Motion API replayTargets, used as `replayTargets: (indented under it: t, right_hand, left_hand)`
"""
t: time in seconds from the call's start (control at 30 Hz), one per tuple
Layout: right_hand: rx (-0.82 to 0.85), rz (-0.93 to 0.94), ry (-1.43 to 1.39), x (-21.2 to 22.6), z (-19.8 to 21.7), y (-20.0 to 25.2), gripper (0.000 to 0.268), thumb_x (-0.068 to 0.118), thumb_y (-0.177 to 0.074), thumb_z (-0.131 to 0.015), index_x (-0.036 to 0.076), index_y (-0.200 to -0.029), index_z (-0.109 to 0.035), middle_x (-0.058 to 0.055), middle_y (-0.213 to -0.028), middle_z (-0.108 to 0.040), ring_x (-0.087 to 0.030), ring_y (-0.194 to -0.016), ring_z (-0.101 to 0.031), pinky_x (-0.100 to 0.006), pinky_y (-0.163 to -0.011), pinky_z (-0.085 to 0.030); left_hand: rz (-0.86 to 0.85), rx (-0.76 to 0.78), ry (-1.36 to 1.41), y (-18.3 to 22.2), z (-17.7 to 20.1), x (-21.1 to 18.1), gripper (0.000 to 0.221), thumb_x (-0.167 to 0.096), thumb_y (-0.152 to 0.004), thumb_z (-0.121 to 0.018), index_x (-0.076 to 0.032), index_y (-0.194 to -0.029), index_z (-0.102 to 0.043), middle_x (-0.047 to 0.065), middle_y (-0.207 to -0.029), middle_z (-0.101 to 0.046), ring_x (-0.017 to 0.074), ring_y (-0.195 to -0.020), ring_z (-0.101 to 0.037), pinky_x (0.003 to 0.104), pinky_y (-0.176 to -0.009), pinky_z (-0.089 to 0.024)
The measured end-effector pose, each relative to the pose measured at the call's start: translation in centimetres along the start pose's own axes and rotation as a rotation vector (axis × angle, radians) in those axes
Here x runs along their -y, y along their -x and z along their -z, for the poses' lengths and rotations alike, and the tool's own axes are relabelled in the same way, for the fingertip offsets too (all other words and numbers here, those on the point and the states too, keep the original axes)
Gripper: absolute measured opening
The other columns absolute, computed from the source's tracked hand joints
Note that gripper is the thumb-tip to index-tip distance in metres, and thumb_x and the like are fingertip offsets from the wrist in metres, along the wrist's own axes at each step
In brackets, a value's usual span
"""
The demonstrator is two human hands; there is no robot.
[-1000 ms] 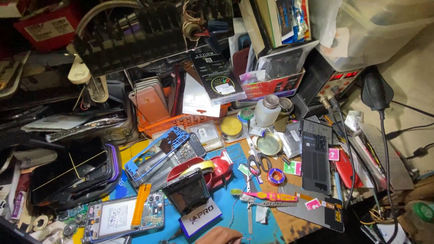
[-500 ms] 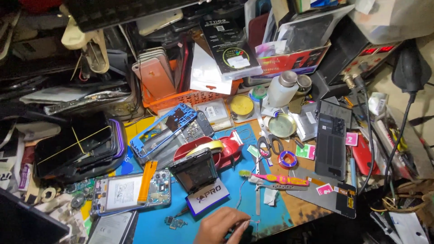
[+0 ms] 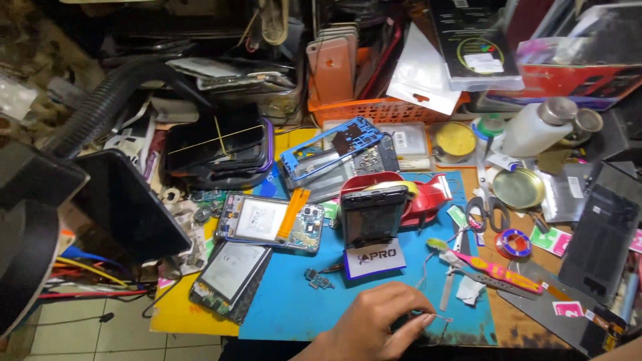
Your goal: A person is repairing a mobile phone by inspecting a circuit board and using a heat gun on the phone's internal assembly.
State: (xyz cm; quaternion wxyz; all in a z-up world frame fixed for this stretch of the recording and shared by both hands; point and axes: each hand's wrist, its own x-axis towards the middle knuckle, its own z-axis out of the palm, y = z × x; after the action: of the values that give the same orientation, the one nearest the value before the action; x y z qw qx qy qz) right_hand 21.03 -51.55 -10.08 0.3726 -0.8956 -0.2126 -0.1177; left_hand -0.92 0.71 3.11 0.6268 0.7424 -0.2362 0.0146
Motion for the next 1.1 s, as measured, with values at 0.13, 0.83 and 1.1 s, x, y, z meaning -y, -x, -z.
replayTargets:
  t: [0.13, 0.83, 1.1]
  right_hand:
    - [0.050, 0.179, 0.087, 40.5, -6.9, -3.6, 0.034, 0.007, -0.084, -0.071, 0.010, -0.118, -0.075, -0.007, -0.126, -0.074, -0.018, -0.114, -0.071, -0.033, -0.108, -0.049]
    - [-0.195, 0.038, 0.260, 33.6, -12.6, -1.9, 0.025, 0.002, -0.094, -0.071, 0.005, -0.117, -0.077, -0.012, -0.117, -0.071, -0.030, -0.106, -0.065, -0.043, -0.097, -0.052]
    - [-0.066, 0.157, 0.294, 37.0, -12.2, 0.5, 0.038, 0.012, -0.087, -0.073, 0.012, -0.125, -0.072, -0.009, -0.116, -0.068, -0.026, -0.091, -0.060, -0.040, -0.081, -0.050]
  left_hand:
    - [-0.054, -0.073, 0.056, -0.4, 0.5, -1.6, 0.013, -0.013, -0.108, -0.060, -0.002, -0.113, -0.064, 0.018, -0.107, -0.069, 0.0340, -0.098, -0.068, 0.046, -0.092, -0.058]
    - [-0.035, -0.473, 0.294, 2.4, 1.4, -2.4, 0.012, -0.013, -0.101, -0.064, -0.003, -0.098, -0.069, 0.018, -0.095, -0.076, 0.0292, -0.084, -0.078, 0.040, -0.075, -0.070]
    - [0.042, -0.532, 0.312, 4.2, 1.7, -1.9, 0.013, -0.020, -0.098, -0.068, -0.007, -0.097, -0.072, 0.017, -0.096, -0.077, 0.0307, -0.085, -0.078, 0.044, -0.073, -0.070]
